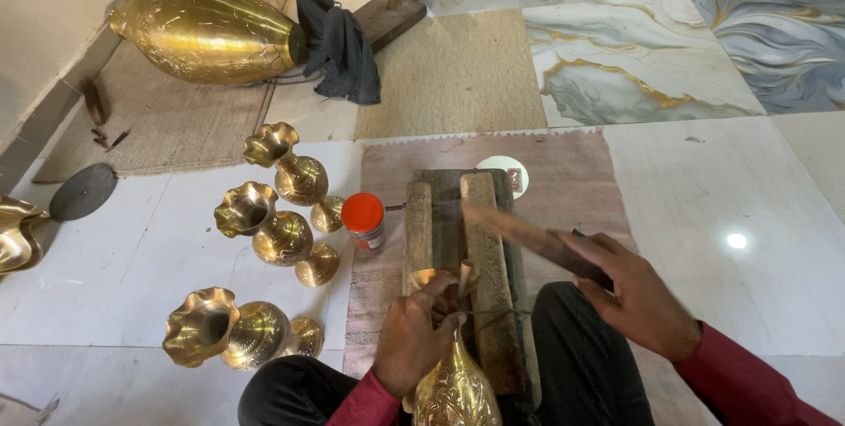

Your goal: The person sits on the floor with a brass vase clamped between wooden blocks and engraves decorative floral patterns into its surface, holding a chisel against the brass and striking it with a wooden mallet. They reposition the vase and chisel repeatedly to work on different areas of the pattern.

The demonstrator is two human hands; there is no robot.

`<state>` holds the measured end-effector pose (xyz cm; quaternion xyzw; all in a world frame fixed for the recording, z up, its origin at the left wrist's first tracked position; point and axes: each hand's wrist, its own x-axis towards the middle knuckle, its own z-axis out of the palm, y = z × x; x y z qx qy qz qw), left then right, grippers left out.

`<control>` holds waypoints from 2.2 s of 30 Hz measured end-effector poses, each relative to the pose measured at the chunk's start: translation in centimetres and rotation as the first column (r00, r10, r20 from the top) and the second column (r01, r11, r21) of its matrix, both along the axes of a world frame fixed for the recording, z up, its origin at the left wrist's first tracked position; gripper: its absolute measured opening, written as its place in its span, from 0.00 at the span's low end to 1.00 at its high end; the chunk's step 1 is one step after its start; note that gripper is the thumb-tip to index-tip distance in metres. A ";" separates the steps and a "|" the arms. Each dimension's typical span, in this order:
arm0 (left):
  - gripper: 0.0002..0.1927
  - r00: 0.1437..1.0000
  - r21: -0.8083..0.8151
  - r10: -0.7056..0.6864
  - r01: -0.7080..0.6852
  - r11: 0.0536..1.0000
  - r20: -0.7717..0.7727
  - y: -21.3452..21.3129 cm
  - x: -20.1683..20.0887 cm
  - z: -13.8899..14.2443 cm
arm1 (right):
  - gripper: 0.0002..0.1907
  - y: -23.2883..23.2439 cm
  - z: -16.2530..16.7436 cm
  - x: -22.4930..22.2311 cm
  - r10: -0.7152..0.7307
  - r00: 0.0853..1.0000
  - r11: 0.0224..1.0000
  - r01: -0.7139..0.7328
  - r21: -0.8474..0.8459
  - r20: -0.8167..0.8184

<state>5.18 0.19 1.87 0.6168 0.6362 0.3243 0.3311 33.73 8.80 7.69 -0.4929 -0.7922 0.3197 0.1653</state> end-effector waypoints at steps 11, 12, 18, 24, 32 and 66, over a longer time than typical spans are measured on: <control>0.24 0.953 -0.041 -0.298 0.296 0.954 -0.050 1.9 -0.8 2.0 | 0.37 -4.1 -3.8 2.1 -0.170 0.969 0.974 0.193 0.120 -0.179; 0.24 0.947 -0.042 -0.317 0.315 0.948 -0.043 2.1 -0.8 2.1 | 0.35 -4.6 -4.4 2.4 -0.225 0.925 0.966 0.254 0.057 -0.305; 0.22 0.895 -0.130 -0.430 0.416 0.900 -0.118 3.5 0.0 1.7 | 0.32 -6.8 -7.5 3.5 -0.409 0.892 0.912 0.398 -0.095 -0.193; 0.26 0.876 -0.159 -0.470 0.452 0.878 -0.105 3.9 -0.7 1.2 | 0.37 -7.9 -8.6 4.0 -0.423 0.904 0.905 0.425 -0.013 0.066; 0.28 0.837 -0.094 -0.541 0.534 0.840 -0.078 4.1 -1.7 1.5 | 0.35 -6.8 -9.1 3.6 -0.386 0.884 0.920 0.389 -0.041 -0.264; 0.20 0.973 -0.020 0.187 -0.185 0.982 0.132 -2.8 -0.8 1.7 | 0.43 0.0 3.5 -5.2 0.160 0.938 0.968 -0.210 0.135 0.309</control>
